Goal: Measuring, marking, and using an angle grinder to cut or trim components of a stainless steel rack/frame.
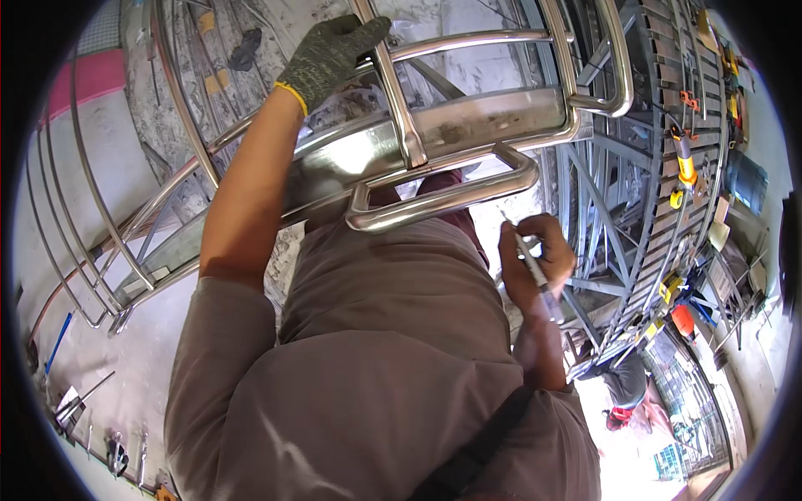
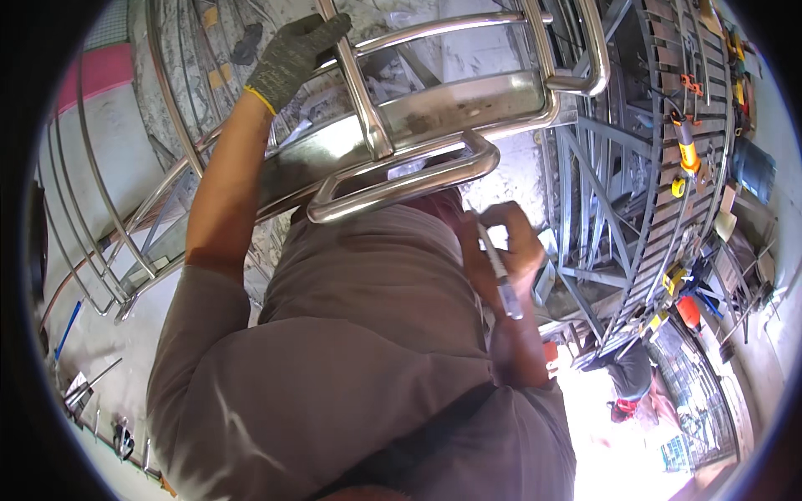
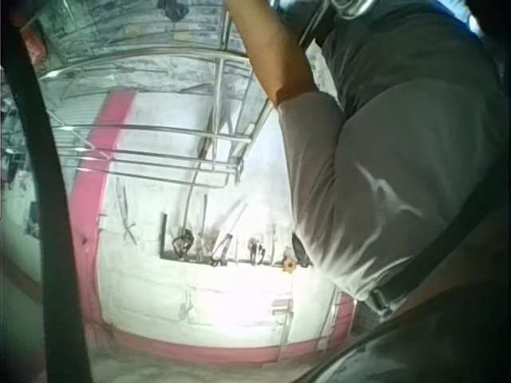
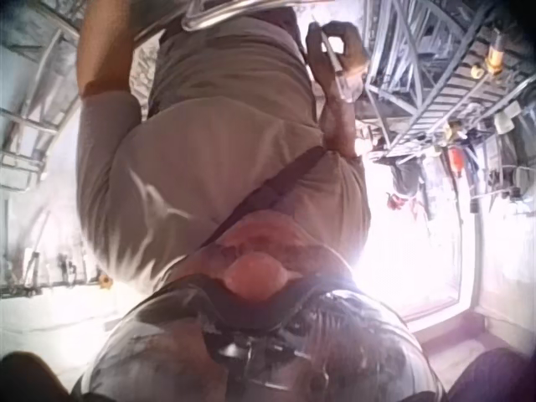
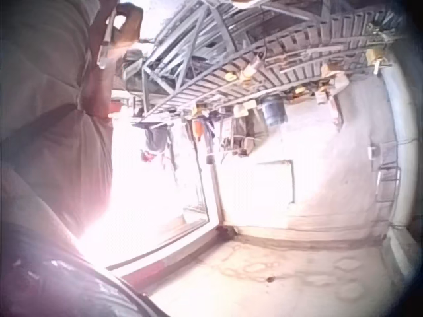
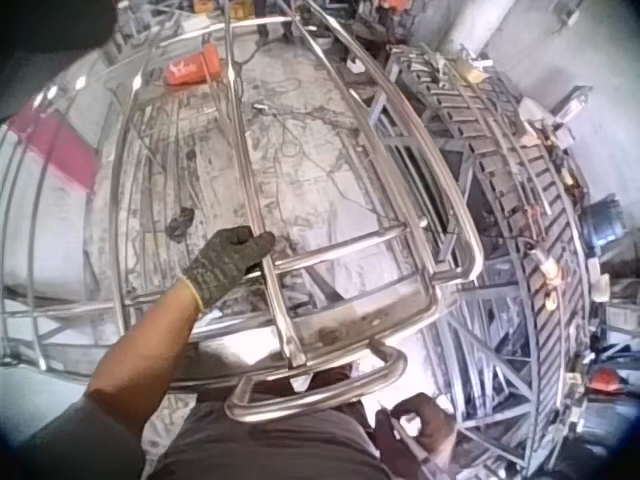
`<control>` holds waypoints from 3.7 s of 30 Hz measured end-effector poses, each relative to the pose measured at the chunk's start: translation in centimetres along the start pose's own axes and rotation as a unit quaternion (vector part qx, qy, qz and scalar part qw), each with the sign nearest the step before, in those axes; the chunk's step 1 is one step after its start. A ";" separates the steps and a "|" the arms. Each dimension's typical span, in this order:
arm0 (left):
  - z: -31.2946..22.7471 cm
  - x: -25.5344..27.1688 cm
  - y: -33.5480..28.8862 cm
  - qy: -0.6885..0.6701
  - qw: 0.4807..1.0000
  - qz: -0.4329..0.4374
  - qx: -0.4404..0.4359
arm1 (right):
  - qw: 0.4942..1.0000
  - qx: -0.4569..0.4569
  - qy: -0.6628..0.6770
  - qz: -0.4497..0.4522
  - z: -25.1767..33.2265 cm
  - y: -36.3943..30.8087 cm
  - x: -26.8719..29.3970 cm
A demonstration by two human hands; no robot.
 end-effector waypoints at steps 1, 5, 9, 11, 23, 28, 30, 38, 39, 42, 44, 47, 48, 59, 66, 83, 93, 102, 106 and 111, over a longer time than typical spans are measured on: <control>0.3 0.0 0.1 -0.001 1.000 0.004 0.005 | 1.000 -0.009 0.008 0.002 0.2 -0.2 -1.0; 1.3 0.8 0.2 -0.047 0.999 -0.015 0.010 | 0.993 -0.028 0.114 -0.006 0.1 -0.6 -3.8; 0.5 -0.4 0.0 -0.161 0.986 0.020 -0.021 | 0.983 -0.077 0.166 0.017 -0.7 -1.1 -5.5; 0.1 -0.5 -0.1 -0.171 0.985 0.019 -0.025 | 0.969 -0.122 0.212 0.026 -1.1 -1.5 -6.4; 0.6 -0.4 1.7 -0.071 0.997 0.021 -0.004 | 0.957 -0.157 0.240 -0.037 -2.4 -0.7 -10.0; 0.2 0.2 1.2 -0.089 0.994 0.053 -0.042 | 0.961 -0.152 0.222 -0.068 -2.8 -0.5 -10.6; 0.4 0.2 1.4 -0.063 0.997 0.050 -0.005 | 0.963 -0.157 0.206 -0.079 -2.9 -0.2 -10.4; 0.4 0.5 0.9 -0.126 0.992 0.030 0.001 | 0.958 -0.018 0.269 -0.099 -2.1 0.5 -11.5; 0.5 0.3 1.0 -0.123 0.992 0.032 0.003 | 0.956 -0.033 0.277 -0.088 -2.0 0.5 -11.5; 0.9 0.7 1.1 -0.145 0.989 0.035 0.002 | 0.972 -0.022 0.228 -0.059 -2.1 0.4 -11.5; 0.9 0.5 1.2 -0.175 0.984 0.040 -0.001 | 0.972 -0.013 0.227 -0.061 -2.3 0.5 -11.7; 0.7 0.6 1.0 -0.174 0.984 0.031 0.012 | 0.974 0.012 0.214 -0.078 -2.3 0.6 -11.8; 0.6 0.6 1.0 -0.173 0.984 0.033 0.012 | 0.974 0.011 0.213 -0.072 -2.3 0.7 -11.8; 1.0 0.9 1.4 -0.163 0.985 0.044 0.019 | 0.982 0.014 0.170 -0.084 -1.6 1.3 -11.3; 1.3 1.1 1.7 -0.162 0.986 0.048 0.008 | 0.981 0.016 0.171 -0.090 -1.2 1.3 -11.2; 1.7 1.3 2.0 -0.168 0.985 0.045 0.009 | 0.976 0.013 0.204 -0.081 -1.0 1.2 -11.0; 0.1 2.0 0.3 -0.140 0.990 -0.015 0.028 | 0.914 -0.150 0.364 -0.097 -3.7 -1.7 -9.1; -5.2 8.0 -0.9 0.081 0.936 -0.216 -0.266 | 0.974 -0.103 -0.010 -0.200 -5.3 -3.5 4.8; -10.4 5.9 -3.5 0.172 0.899 -0.217 -0.339 | 0.945 -0.114 -0.218 -0.217 -8.4 -3.3 12.0; -15.1 1.8 -6.9 0.177 0.883 -0.240 -0.362 | 0.882 -0.189 -0.383 -0.198 -17.6 -3.0 22.6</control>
Point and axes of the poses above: each hand's wrist, its own y-axis towards the middle knuckle, its own x-axis out of the back of the hand, z = x × y, the point moved 6 cm from there along y, towards the middle knuckle, and after that the axes turned 1 degree about y, right-handed, at the moved point
